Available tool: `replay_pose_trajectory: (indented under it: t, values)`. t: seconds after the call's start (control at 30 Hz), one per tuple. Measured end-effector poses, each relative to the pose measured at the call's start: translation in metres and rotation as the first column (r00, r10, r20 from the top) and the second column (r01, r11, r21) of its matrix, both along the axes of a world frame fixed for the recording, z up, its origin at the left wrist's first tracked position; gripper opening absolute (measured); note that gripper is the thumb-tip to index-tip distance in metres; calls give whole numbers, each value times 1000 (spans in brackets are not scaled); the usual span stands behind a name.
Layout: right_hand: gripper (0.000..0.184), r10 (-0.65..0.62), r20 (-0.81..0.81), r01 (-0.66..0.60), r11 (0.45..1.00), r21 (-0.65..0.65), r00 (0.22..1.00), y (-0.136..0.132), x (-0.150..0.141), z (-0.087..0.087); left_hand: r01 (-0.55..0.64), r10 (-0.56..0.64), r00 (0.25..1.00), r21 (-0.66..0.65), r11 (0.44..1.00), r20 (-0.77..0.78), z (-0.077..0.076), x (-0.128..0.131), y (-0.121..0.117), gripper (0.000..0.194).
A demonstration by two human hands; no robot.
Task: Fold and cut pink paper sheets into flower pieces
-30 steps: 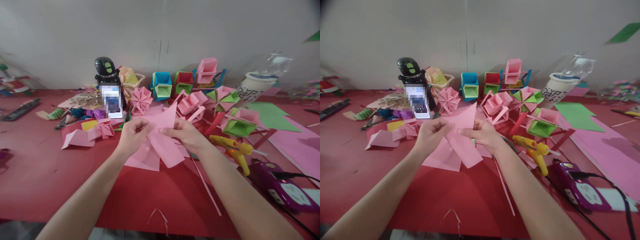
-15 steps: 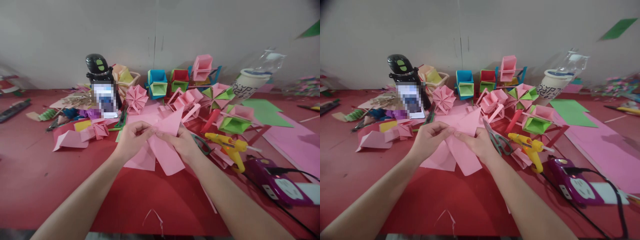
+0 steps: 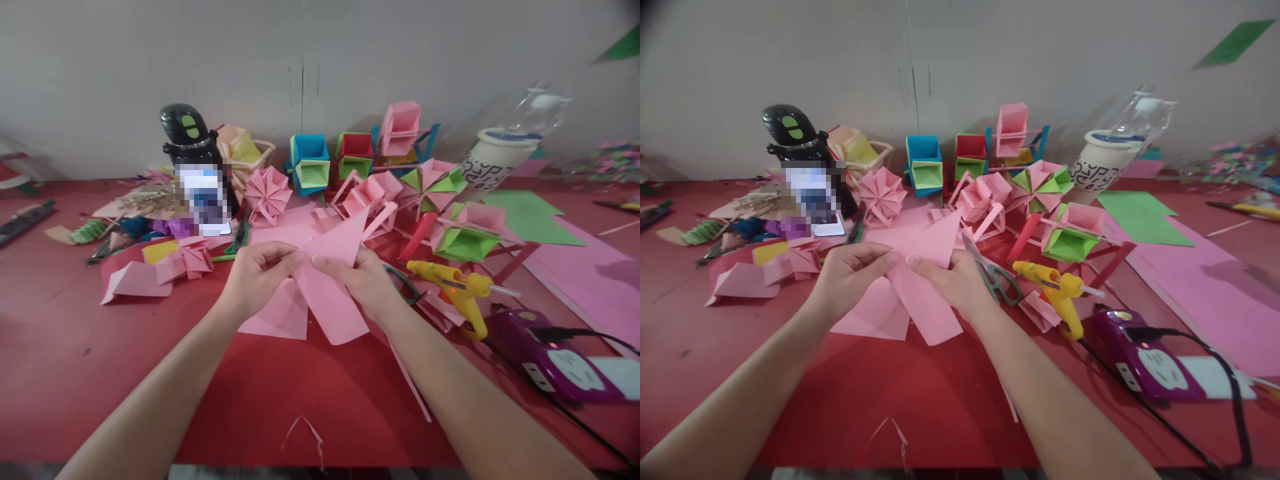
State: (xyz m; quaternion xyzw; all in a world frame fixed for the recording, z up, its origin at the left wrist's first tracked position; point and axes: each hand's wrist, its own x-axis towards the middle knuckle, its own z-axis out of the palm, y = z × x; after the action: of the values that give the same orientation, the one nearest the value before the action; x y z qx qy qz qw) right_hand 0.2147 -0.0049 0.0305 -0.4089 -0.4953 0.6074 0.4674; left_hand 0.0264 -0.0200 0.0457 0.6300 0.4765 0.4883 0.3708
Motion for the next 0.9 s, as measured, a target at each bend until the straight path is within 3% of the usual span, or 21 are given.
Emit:
replay_pose_trajectory:
  t: [0.37,0.73,0.9]
  values:
    - [38,-46,87,43,998,37,995,0,-1,1,7,-7,1000,10,1000,0,0,-1,0,14]
    - [30,-74,102,64,993,102,992,1,0,-5,0,4,999,-118,993,33,-2,-1,-1,17]
    - [28,-168,70,156,976,151,983,1,-2,-7,26,61,940,-249,968,336,-10,5,1,24]
